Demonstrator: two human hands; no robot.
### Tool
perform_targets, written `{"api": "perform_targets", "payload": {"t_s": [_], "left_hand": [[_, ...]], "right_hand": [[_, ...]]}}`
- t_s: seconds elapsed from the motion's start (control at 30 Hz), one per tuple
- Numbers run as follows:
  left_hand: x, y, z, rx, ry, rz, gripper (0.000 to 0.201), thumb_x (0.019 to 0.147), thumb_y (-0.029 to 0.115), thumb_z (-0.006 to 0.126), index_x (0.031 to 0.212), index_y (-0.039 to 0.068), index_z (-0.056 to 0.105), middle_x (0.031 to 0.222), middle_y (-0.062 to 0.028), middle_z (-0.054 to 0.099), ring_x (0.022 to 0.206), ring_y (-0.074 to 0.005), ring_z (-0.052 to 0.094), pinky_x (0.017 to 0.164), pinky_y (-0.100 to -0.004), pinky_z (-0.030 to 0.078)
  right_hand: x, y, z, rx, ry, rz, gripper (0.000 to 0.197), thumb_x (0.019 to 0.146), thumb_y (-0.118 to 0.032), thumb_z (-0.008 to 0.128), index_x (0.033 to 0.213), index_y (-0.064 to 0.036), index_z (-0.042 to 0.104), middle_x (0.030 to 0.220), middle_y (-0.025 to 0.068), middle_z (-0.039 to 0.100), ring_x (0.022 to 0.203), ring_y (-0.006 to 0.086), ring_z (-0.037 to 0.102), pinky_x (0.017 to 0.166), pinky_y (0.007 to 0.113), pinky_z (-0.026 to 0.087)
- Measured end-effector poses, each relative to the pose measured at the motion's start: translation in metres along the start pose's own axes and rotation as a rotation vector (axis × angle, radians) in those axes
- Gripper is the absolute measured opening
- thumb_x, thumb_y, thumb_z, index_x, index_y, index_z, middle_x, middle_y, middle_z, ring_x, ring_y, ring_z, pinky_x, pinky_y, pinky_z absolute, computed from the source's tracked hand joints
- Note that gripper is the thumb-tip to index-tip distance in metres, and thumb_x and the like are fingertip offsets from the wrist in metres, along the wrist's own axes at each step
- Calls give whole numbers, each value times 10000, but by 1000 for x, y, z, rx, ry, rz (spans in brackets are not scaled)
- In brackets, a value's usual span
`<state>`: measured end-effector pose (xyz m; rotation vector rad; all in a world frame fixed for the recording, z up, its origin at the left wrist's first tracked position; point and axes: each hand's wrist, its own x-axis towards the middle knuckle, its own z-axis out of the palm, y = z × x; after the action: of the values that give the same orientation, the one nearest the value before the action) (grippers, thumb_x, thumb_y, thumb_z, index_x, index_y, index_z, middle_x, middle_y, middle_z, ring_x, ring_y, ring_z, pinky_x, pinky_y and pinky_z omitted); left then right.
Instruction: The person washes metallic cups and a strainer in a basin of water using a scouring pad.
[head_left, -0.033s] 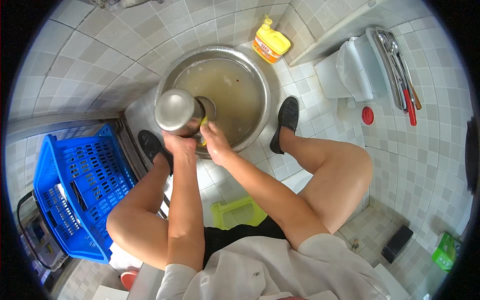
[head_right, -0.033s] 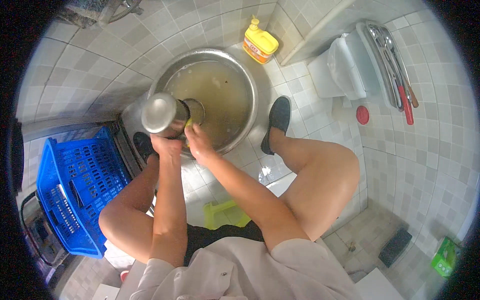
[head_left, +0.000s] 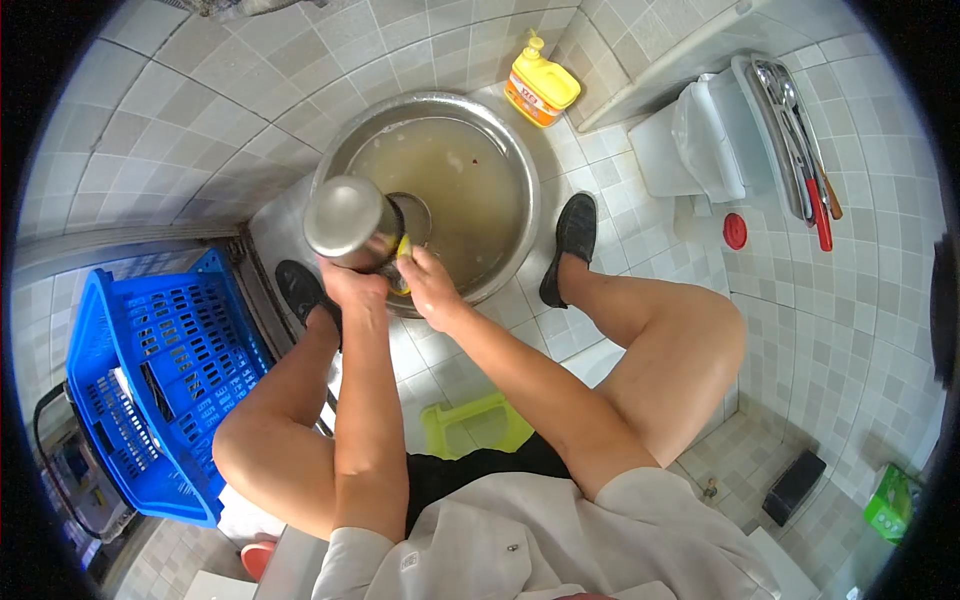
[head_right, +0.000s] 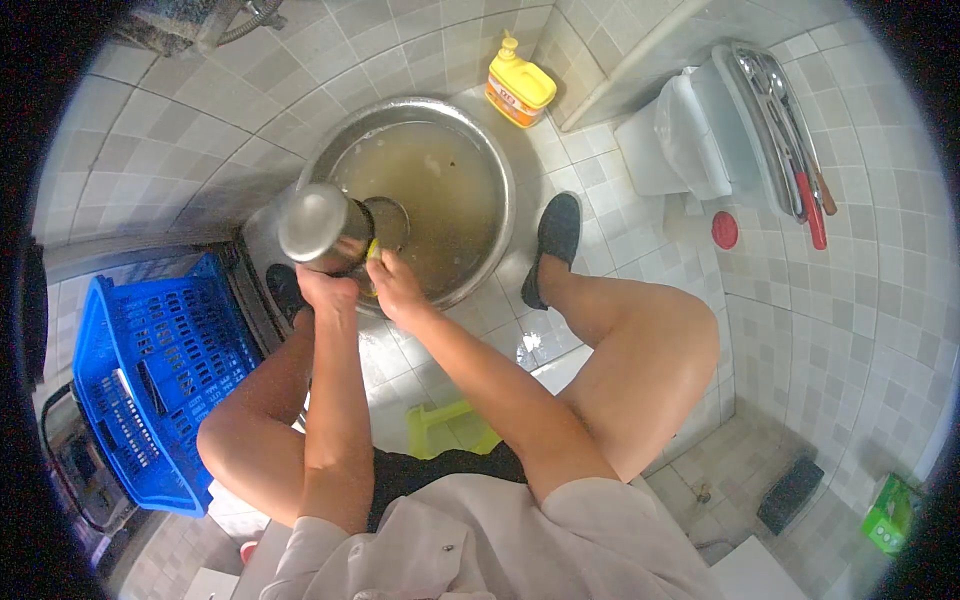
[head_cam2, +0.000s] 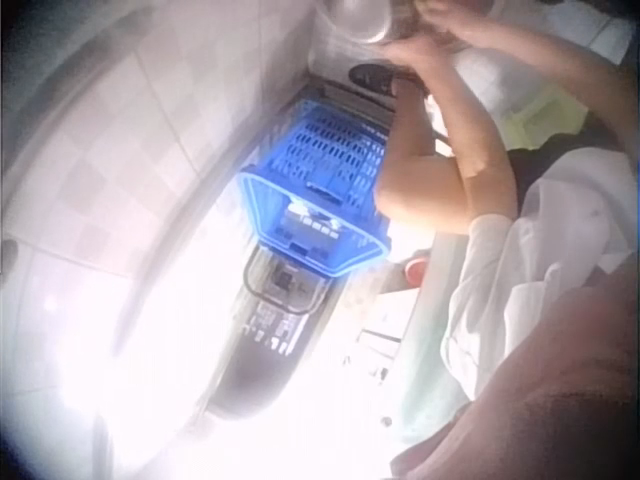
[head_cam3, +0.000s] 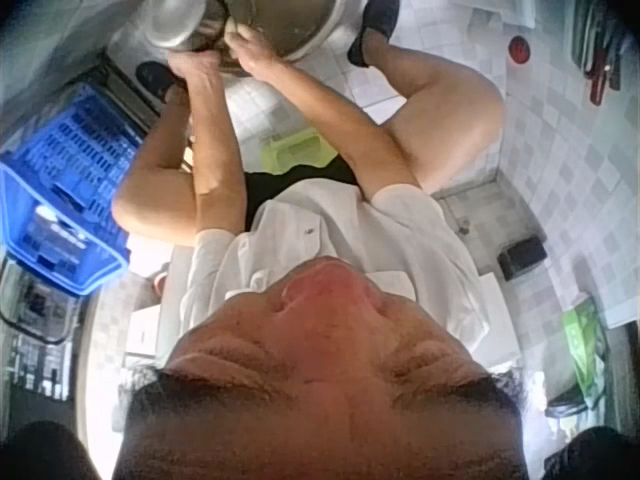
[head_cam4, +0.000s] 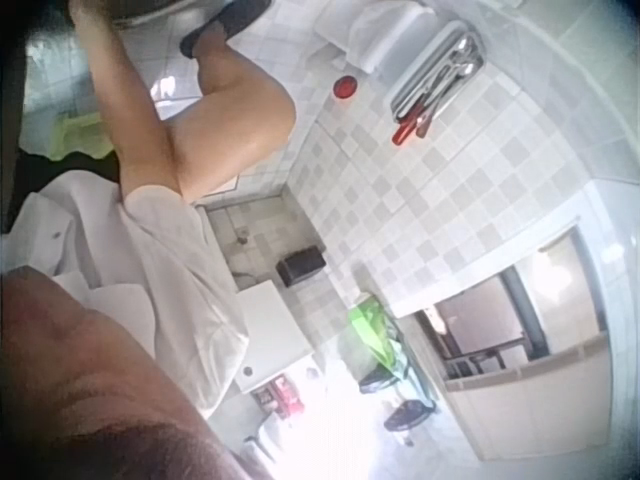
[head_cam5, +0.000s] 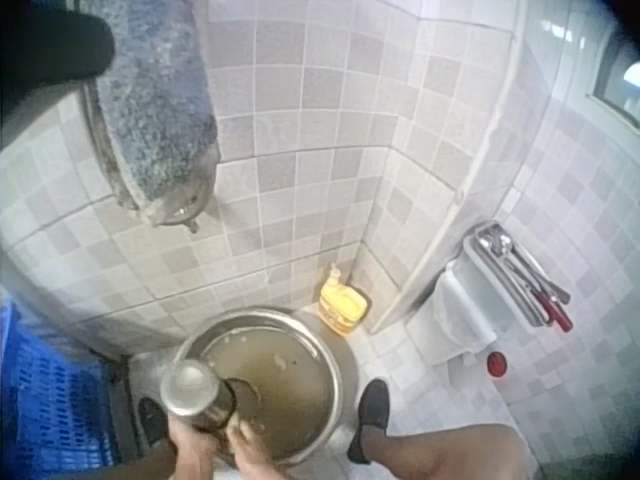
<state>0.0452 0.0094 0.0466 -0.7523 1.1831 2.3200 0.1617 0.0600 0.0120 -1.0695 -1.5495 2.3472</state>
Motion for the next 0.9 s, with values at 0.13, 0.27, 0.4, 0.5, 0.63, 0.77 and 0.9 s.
{"api": "perform_targets", "payload": {"t_s": [0.13,0.27,0.4,0.5,0.63,0.77,0.9], "left_hand": [[8,22,0,-50,33,-48,578,1066,484,293,1441,72,451,1500,-116,450,1387,-323,413,1171,-486,311],[9,24,4,-82,-65,-14,560,1079,460,311,1460,67,429,1491,-118,464,1382,-315,427,1178,-493,304],[7,14,7,-25,-175,-29,490,1072,384,421,1377,8,493,1389,-132,556,1271,-309,539,1109,-503,398],[-5,-7,19,22,-281,-170,374,1053,273,493,1282,-18,546,1268,-177,622,1124,-326,633,1004,-500,497],[-20,-42,25,33,-378,-349,361,1036,218,520,1237,-80,552,1210,-183,645,1097,-330,644,972,-488,519],[-15,-57,5,315,-456,-485,328,1003,122,520,1264,-76,524,1213,-223,612,1130,-358,613,942,-484,536],[-20,-57,4,592,-366,-502,457,997,202,548,1399,-1,475,1438,-191,470,1265,-385,522,1043,-513,449]], "right_hand": [[-7,1,-11,-307,145,-223,226,956,-203,529,987,13,587,887,243,624,859,431,612,774,488,469],[-5,-18,-29,-735,-60,82,289,907,-222,587,1082,8,587,1008,272,624,997,453,609,858,514,481],[-16,-51,-12,-922,276,-270,554,810,-155,695,1277,3,443,1199,295,545,1140,464,550,917,516,492],[-18,-79,-11,-867,289,-286,678,771,-128,743,1326,10,378,1248,299,520,1179,471,536,942,506,495],[-1,-61,-38,-812,436,-187,709,758,-151,788,1311,14,377,1245,291,561,1146,476,575,946,505,491],[19,-36,-72,-802,491,-171,474,811,-72,708,1198,72,476,1121,305,634,1078,492,606,916,528,484],[45,-25,-110,-887,595,57,473,831,2,616,1239,111,402,1169,371,574,1106,511,581,973,520,472]]}}
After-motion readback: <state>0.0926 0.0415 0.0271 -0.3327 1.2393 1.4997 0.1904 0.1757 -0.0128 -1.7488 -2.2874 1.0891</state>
